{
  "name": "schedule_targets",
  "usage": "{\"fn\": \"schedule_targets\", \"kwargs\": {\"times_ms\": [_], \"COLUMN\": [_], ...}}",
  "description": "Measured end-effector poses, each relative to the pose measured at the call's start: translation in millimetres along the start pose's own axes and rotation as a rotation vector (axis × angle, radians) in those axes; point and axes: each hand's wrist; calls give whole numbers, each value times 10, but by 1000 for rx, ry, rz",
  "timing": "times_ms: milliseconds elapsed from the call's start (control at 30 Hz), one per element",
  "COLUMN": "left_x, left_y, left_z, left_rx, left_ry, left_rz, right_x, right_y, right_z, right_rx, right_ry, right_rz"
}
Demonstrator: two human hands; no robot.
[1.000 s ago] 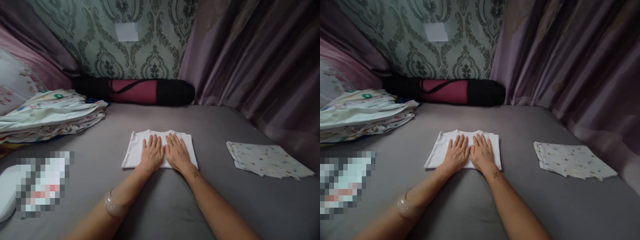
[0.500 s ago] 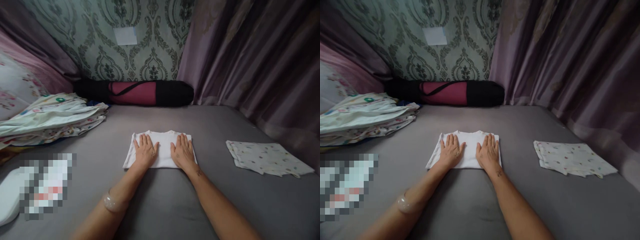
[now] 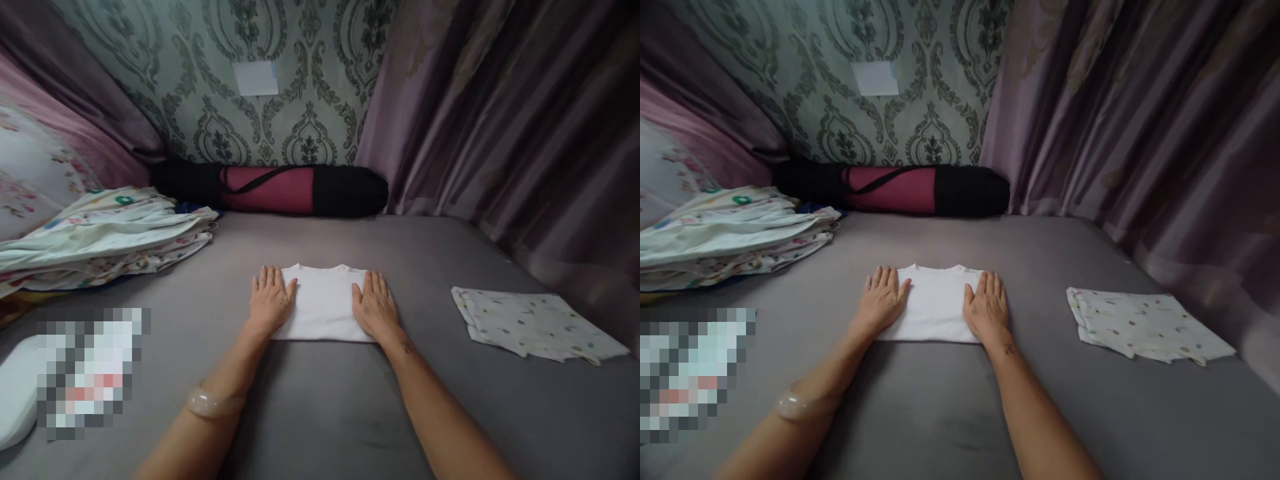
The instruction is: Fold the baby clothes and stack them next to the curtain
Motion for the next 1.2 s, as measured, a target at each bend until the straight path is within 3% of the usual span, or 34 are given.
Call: {"fn": "schedule_targets", "kwargs": {"times_ms": [167,333,433,533,667,800,900,967,1200], "left_x": [119,115,26,-125,-292,-282,-172,-90,15], "left_y": [-40,-62,-103,-163,-201,-72,100,191,258], "left_z": [93,86,119,240,339,21,-321,-457,-453], "left_rx": [31,39,39,9,-119,-17,180,210,198], "left_ry": [23,69,155,389,551,290,157,113,48], "left_rz": [10,61,53,35,-38,-124,-48,5,-7], "right_x": [11,5,0,-40,-133,-167,-120,-82,-94], "right_y": [-3,2,-9,-21,23,176,294,343,356], "right_z": [-2,3,-4,6,148,418,531,533,488], "right_rx": [11,9,9,26,-18,-288,-424,-450,-448], "right_ry": [0,3,0,-1,11,-50,-73,-73,-95], "right_rz": [22,16,13,15,-98,-97,-17,25,58]}}
Point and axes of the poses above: each hand's wrist, its own y-axis away from the middle knuckle, its own x-axis out of the palm, z = x × y, and after that the axes turned 7 degrees about x, right-handed
